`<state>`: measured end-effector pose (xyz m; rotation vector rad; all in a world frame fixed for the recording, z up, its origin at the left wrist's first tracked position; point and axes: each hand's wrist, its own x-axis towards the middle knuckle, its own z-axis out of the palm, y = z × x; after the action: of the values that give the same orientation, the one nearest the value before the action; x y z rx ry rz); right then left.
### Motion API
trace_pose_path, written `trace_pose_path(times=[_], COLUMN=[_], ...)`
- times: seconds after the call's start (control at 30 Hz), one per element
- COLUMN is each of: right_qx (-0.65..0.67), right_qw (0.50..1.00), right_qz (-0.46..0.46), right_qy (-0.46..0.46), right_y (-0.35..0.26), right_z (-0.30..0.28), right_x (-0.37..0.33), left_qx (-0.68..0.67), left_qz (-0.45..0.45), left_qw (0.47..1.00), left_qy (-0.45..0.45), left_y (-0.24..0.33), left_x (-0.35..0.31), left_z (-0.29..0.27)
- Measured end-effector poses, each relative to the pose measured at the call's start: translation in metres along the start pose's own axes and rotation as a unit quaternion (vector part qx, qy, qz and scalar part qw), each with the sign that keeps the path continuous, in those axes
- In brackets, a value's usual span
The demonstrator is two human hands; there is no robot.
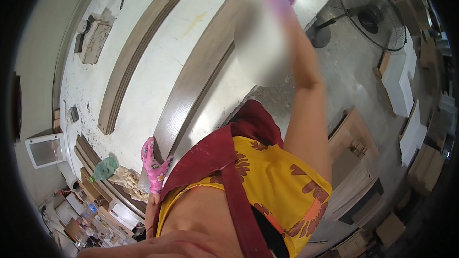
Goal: The person cleans the edges of long wooden panels using a hand scraper on a white workbench, picking each panel from a stack and placing it back after scraping.
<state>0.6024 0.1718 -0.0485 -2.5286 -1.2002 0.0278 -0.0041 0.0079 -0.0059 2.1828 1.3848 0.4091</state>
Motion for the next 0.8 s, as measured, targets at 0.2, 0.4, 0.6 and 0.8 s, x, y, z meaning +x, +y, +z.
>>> trace_pose_path(times=[0.2, 0.4, 0.6, 0.8], right_qx=[0.416, 0.42, 0.332, 0.265], right_qw=[0.903, 0.893, 0.934, 0.956], right_qz=[0.082, 0.076, 0.01, -0.016], right_qy=[0.076, 0.143, 0.136, 0.126], right_y=[0.03, 0.059, 0.051, 0.054], right_z=[0.012, 0.086, 0.081, 0.086], right_x=[-0.087, -0.156, -0.161, -0.163], left_qx=[-0.213, -0.22, -0.258, -0.234], left_qz=[-0.087, -0.249, -0.238, -0.216], left_qw=[0.964, 0.899, 0.924, 0.939], left_qy=[-0.133, -0.286, -0.15, -0.128], left_y=[-0.003, -0.052, -0.05, -0.094], left_x=[0.023, 0.071, 0.097, 0.106], left_z=[-0.047, -0.083, -0.045, -0.033])
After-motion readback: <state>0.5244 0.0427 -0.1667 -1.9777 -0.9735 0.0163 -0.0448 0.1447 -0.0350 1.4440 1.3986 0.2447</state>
